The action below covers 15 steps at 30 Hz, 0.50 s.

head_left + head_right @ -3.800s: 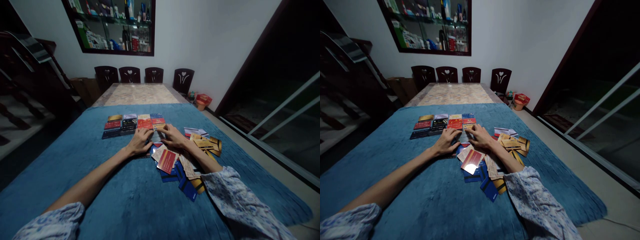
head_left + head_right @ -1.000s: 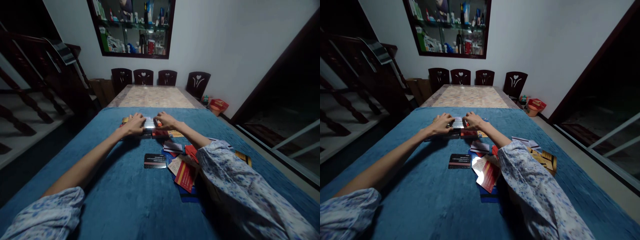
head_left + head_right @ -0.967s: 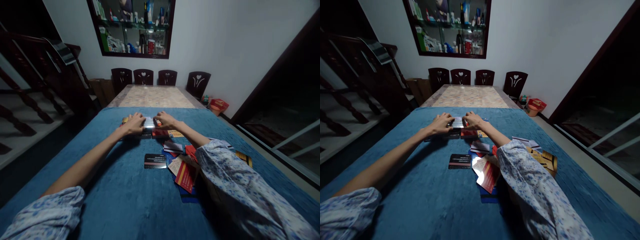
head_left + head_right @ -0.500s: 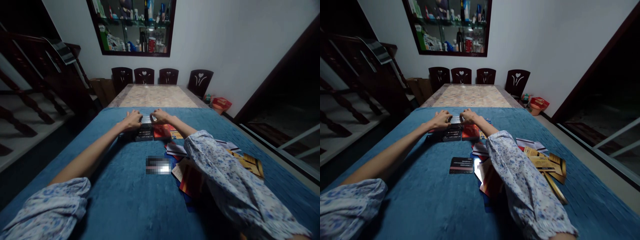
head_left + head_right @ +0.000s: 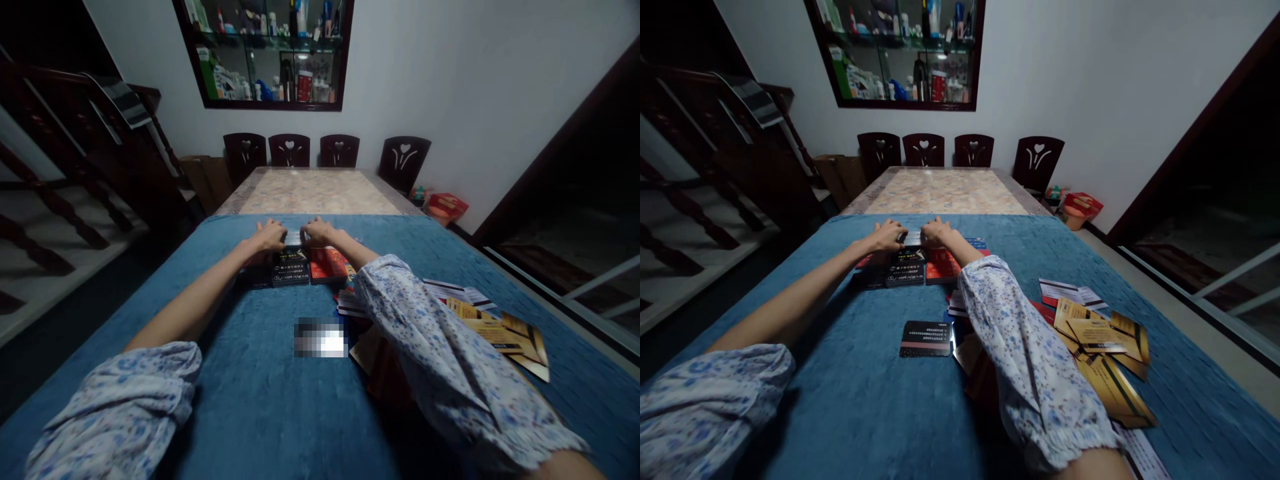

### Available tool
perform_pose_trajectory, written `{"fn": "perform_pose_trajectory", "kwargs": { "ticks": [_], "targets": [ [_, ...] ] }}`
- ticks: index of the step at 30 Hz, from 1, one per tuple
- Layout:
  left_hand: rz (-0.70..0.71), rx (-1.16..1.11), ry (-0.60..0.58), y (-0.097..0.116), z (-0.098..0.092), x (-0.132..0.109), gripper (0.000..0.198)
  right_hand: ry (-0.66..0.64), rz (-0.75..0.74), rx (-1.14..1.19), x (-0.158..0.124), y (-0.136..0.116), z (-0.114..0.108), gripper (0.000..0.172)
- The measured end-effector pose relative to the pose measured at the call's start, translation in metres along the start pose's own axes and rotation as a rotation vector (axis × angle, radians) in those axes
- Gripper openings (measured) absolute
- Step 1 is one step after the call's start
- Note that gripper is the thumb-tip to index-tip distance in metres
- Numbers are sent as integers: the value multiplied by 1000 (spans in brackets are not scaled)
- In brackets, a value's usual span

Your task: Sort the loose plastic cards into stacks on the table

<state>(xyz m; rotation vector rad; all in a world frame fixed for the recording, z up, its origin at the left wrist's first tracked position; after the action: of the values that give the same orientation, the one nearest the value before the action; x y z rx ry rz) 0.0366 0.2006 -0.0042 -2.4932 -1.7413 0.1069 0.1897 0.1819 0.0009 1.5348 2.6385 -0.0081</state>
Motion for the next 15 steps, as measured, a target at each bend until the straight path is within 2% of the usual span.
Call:
{"fn": "perform_pose_trajectory", "kwargs": {
  "ticks": [10,15],
  "targets": [
    [4,4,-61,-2,9,14,17,-43,-22,-9,9,4,6,38],
    [22,-7,-78,-3,13,16,18,-26,-45,-3,12,8,11,38]
  ]
}}
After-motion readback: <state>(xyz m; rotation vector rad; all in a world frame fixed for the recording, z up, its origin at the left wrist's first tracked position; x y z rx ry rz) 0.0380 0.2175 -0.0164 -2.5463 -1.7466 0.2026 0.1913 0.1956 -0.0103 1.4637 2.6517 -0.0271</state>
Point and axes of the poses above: each hand's wrist, its own x-axis towards the middle knuckle, its own z-axis out of the palm, y = z × x, the point moved 3 cm from there along x, towards the middle knuckle, and after that the axes turned 10 degrees about -z, right-handed, at the moved point
